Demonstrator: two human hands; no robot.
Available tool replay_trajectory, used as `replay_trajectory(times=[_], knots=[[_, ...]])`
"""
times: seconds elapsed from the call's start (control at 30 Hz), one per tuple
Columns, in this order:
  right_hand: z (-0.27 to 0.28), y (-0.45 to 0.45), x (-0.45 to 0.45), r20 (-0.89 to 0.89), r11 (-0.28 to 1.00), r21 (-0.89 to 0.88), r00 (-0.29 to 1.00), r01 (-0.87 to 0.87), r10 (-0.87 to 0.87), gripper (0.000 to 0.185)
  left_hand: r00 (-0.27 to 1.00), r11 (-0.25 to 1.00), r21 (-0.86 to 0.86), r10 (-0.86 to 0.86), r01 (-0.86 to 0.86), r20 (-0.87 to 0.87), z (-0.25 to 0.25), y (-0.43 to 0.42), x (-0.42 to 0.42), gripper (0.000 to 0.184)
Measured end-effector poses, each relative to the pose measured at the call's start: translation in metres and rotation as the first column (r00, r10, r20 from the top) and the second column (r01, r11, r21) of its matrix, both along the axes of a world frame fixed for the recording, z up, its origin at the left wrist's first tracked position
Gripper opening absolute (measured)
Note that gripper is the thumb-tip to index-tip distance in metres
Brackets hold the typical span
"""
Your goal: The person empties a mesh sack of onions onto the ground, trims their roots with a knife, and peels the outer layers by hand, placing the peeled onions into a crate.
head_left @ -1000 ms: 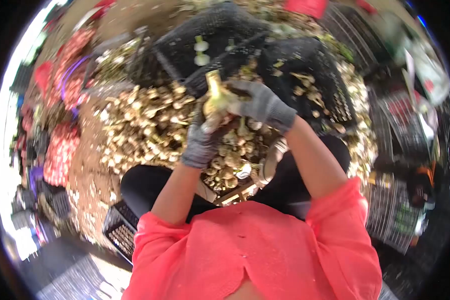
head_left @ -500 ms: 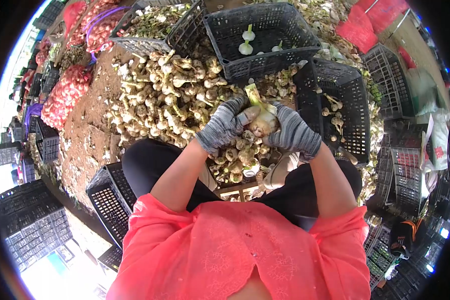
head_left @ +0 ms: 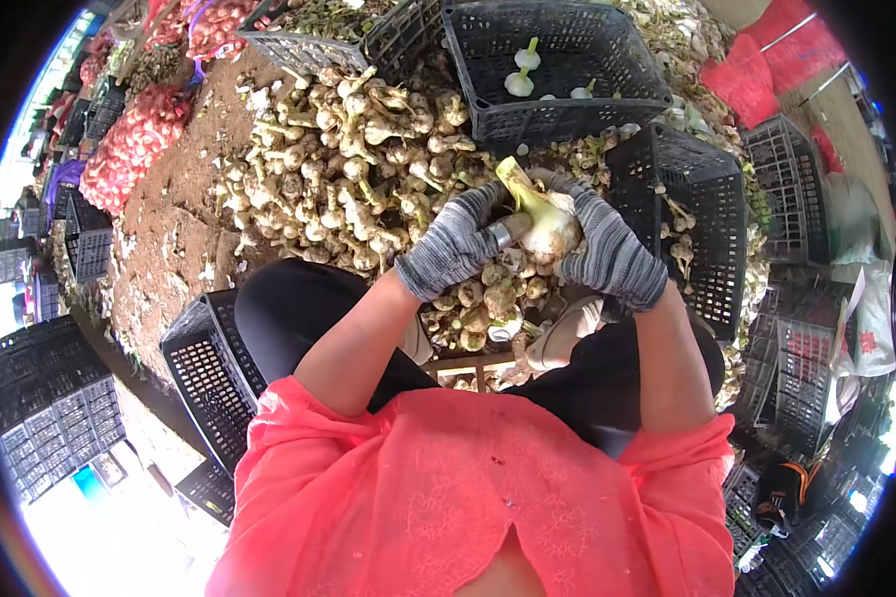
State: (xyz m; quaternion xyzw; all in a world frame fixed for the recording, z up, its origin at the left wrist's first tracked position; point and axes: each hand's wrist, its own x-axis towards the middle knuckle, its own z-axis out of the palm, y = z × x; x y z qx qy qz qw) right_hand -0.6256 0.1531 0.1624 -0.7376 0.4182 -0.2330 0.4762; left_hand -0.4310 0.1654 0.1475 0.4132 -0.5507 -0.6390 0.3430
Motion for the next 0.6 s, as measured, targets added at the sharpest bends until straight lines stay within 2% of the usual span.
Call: replay_trajectory(times=[0.03, 0.07, 0.17, 0.2, 0.23, 0.3, 0.33, 0.4, 0.43, 0.47, 0.5, 0.57, 0.6], knots=[[-0.003, -0.002, 0.001, 0.121, 0.999, 0.031, 0.992, 0.021, -0.025, 0.069, 1.0, 1.0, -0.005, 0.011, -0.011, -0.018, -0.005, -0.002, 0.0, 0.034], [-0.004, -0.002, 0.001, 0.13, 0.99, 0.121, 0.988, 0.069, -0.085, 0.074, 0.998, 0.998, -0.018, 0.065, -0.065, 0.008, -0.01, -0.005, -0.001, 0.033], [-0.002, 0.006, 0.017, 0.095, 0.978, 0.021, 0.973, 0.208, -0.209, 0.078, 0.948, 0.951, 0.253, 0.236, -0.18, -0.212, -0.016, -0.004, -0.008, 0.032], [-0.01, 0.005, 0.019, -0.095, 0.956, -0.127, 0.957, 0.263, -0.276, 0.081, 0.968, 0.976, 0.14, 0.189, -0.167, -0.164, -0.014, -0.002, -0.009, 0.031], [-0.016, 0.003, 0.018, 0.032, 0.957, 0.008, 0.956, 0.291, -0.291, 0.081, 0.977, 0.973, -0.18, 0.169, -0.144, 0.129, -0.017, -0.005, -0.009, 0.029], [-0.025, -0.002, 0.012, 0.267, 0.915, 0.277, 0.892, 0.292, -0.365, 0.08, 0.972, 0.975, 0.138, 0.195, -0.177, -0.132, -0.016, -0.002, -0.01, 0.025], [-0.022, -0.004, 0.013, 0.274, 0.931, 0.183, 0.893, 0.317, -0.358, 0.07, 0.955, 0.967, 0.159, 0.226, -0.197, -0.192, -0.013, -0.002, -0.01, 0.023], [-0.035, -0.013, 0.003, 0.466, 0.861, 0.503, 0.817, 0.07, -0.339, 0.06, 0.907, 0.951, 0.202, 0.29, -0.236, -0.305, -0.009, -0.002, -0.011, 0.019], [-0.033, -0.015, 0.003, 0.55, 0.779, 0.622, 0.755, -0.083, -0.358, 0.056, 0.89, 0.95, 0.251, 0.27, -0.185, -0.367, -0.01, -0.002, -0.009, 0.019], [-0.029, -0.016, 0.0, 0.508, 0.744, 0.662, 0.784, -0.089, -0.358, 0.05, 0.868, 0.946, 0.295, 0.253, -0.13, -0.428, -0.01, -0.004, -0.005, 0.019], [-0.024, -0.013, 0.0, 0.518, 0.667, 0.735, 0.736, -0.122, -0.436, 0.05, 0.84, 0.94, 0.335, 0.238, -0.071, -0.488, -0.01, -0.005, -0.004, 0.02], [-0.001, -0.005, 0.006, 0.5, 0.496, 0.844, 0.637, -0.206, -0.586, 0.052, 0.833, 0.927, 0.353, 0.29, -0.123, -0.471, -0.013, -0.003, -0.006, 0.022], [0.004, -0.01, 0.004, 0.469, 0.447, 0.864, 0.694, -0.233, -0.546, 0.052, 0.829, 0.92, 0.362, 0.315, -0.149, -0.462, -0.014, -0.003, -0.008, 0.024]])
